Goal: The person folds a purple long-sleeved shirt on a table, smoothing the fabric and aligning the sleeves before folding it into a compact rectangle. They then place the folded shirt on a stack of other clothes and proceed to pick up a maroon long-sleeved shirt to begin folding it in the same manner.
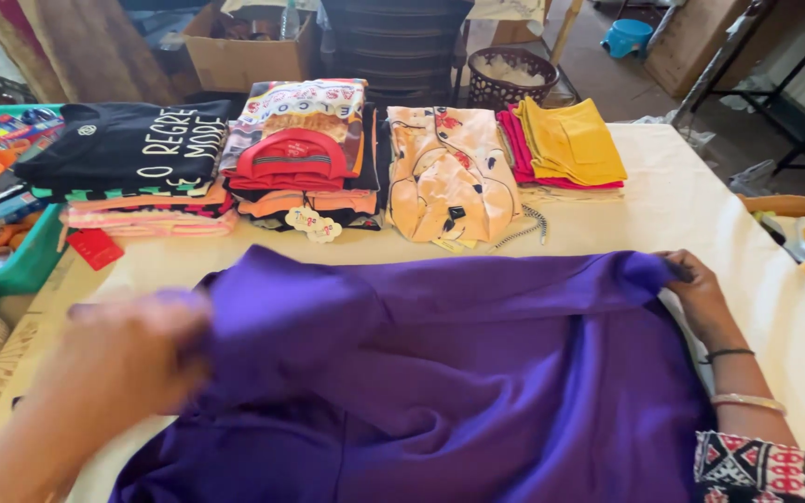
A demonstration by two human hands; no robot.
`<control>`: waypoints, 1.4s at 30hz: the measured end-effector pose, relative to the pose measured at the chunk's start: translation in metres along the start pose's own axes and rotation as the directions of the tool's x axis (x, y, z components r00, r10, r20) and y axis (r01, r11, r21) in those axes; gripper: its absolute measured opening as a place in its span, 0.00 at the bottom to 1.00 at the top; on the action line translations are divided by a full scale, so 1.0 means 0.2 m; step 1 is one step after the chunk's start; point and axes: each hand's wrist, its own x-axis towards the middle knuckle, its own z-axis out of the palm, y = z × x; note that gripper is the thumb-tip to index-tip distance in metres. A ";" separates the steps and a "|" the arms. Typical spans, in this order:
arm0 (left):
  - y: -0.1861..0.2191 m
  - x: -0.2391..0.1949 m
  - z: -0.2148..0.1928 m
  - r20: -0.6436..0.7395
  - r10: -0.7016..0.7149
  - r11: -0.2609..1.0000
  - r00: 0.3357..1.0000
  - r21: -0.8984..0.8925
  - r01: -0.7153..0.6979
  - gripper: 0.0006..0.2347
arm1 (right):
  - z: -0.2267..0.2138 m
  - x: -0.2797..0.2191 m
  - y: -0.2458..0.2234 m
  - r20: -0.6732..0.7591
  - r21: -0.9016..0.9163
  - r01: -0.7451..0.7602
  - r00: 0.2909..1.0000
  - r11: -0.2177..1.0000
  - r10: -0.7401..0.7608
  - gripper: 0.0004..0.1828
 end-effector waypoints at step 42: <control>-0.62 0.50 1.54 0.108 -0.385 0.873 0.917 -0.279 0.399 0.14 | 0.18 0.20 -0.10 0.004 0.201 -0.173 0.984 0.964 0.176 0.21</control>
